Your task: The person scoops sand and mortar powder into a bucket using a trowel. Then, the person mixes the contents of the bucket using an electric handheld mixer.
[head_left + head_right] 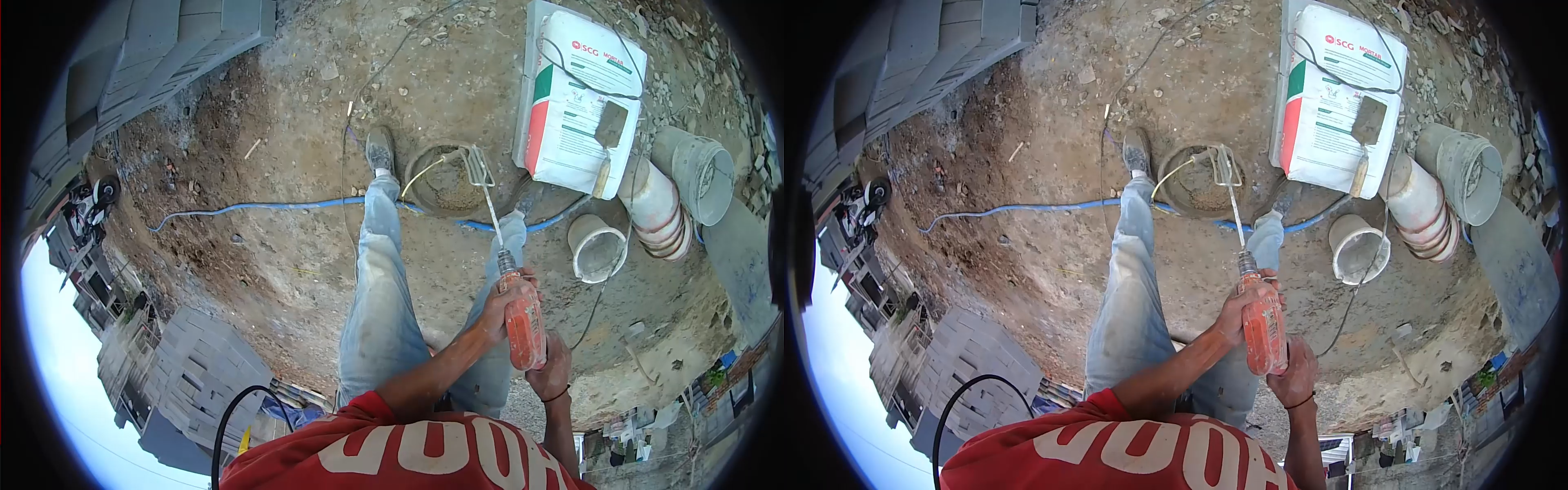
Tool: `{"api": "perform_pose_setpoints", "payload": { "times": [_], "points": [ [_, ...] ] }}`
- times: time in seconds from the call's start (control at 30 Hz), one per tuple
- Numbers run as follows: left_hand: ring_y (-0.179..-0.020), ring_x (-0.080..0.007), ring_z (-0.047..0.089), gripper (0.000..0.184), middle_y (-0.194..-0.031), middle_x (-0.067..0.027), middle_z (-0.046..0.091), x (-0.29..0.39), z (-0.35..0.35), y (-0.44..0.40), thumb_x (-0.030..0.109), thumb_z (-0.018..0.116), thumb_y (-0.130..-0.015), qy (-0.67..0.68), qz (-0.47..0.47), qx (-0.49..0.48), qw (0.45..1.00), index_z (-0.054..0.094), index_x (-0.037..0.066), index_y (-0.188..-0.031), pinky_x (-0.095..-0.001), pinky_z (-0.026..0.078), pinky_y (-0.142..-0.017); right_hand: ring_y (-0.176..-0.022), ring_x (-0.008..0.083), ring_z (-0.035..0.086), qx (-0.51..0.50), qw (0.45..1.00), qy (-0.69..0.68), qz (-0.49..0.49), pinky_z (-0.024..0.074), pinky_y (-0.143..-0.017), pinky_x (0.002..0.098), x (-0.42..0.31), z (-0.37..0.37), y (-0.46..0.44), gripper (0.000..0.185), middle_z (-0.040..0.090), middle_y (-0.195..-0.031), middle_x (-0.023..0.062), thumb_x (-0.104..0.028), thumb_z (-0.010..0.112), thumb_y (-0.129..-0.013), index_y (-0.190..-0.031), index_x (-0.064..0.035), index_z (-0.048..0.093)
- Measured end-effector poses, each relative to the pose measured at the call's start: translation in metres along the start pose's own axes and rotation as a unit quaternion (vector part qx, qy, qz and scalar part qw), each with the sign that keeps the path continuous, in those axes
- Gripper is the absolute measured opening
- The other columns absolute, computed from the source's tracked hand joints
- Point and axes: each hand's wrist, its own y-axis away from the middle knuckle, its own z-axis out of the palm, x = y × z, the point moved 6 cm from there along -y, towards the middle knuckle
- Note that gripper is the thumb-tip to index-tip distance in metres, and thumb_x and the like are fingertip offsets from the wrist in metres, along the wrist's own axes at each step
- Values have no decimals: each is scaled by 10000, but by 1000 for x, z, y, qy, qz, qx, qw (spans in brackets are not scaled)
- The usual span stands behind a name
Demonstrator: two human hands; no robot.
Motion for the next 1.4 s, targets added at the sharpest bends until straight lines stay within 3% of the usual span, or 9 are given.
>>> {"api": "perform_pose_setpoints", "payload": {
  "times": [0.17, 0.33, 0.6, 0.77, 0.93, 1.0, 1.23, 1.3, 1.4],
  "points": [
    [-978, -262, 623, 529, -1129, -98, 553, -7, -49, -2, 192, 646, -876, 56, -49, 48, 996, 430, 76, -1345, -415, 532, -871, -736, 369, 612, 26, 999, 6, 41, 499, -639, 437, -5, 30, -9, 253, 597, -786, 139, -113, 718, -695, -912, -60, 599],
    [-857, -267, 652, 320, -1014, -140, 626, 30, -69, -30, 222, 642, -879, 88, -92, 143, 982, 547, 58, -1137, -445, 557, -790, -783, 398, 634, -14, 996, 7, 83, 507, -690, 470, 5, 68, -71, 247, 646, -826, 169, -133, 719, -699, -904, -49, 610],
    [-803, -318, 648, 239, -833, -159, 635, 131, -84, -139, 235, 656, -822, 32, -78, 81, 993, 571, 58, -959, -457, 552, -720, -811, 442, 647, -35, 986, 58, 151, 514, -734, 498, -15, 83, -207, 225, 668, -844, 268, -135, 664, -714, -891, 3, 649],
    [-805, -326, 644, 256, -899, -176, 631, 141, -102, -120, 252, 635, -842, 37, -80, 98, 991, 567, 42, -972, -472, 545, -749, -902, 436, 645, -58, 981, 54, 177, 511, -793, 513, -24, 107, -192, 333, 675, -928, 243, -125, 658, -732, -1037, -2, 611],
    [-846, -317, 646, 342, -985, -193, 622, 128, -137, -82, 290, 611, -875, 72, -123, 109, 984, 549, 23, -1080, -476, 550, -782, -839, 431, 642, -56, 988, 46, 138, 512, -747, 511, -24, 149, -159, 328, 667, -888, 234, -148, 689, -725, -993, 11, 588],
    [-878, -307, 647, 381, -1018, -204, 612, 134, -140, -75, 308, 596, -892, 18, -107, 22, 994, 529, 19, -1132, -459, 556, -797, -895, 402, 659, -99, 978, 100, 154, 525, -778, 486, -28, 159, -155, 467, 662, -992, 194, -126, 660, -746, -1192, -22, 569],
    [-903, -304, 645, 367, -1024, -197, 611, 126, -146, -75, 300, 593, -887, 109, -58, 21, 992, 535, 26, -1125, -420, 563, -789, -941, 387, 646, -150, 967, 140, 153, 515, -811, 484, -38, 148, -170, 392, 664, -988, 186, -166, 689, -725, -1088, -51, 598],
    [-913, -311, 640, 345, -1023, -192, 612, 119, -147, -78, 278, 593, -873, 150, -71, 30, 986, 548, 27, -1107, -426, 561, -785, -915, 370, 665, -178, 960, 162, 142, 531, -783, 462, -39, 141, -173, 572, 668, -1037, 167, -152, 669, -735, -1286, -68, 544],
    [-913, -319, 635, 326, -1023, -190, 616, 114, -145, -77, 264, 594, -865, 172, -55, 1, 984, 560, 23, -1082, -451, 554, -791, -928, 369, 663, -168, 960, 178, 133, 530, -784, 461, -41, 131, -175, 553, 675, -1030, 161, -166, 684, -729, -1259, -70, 558]
  ]
}}
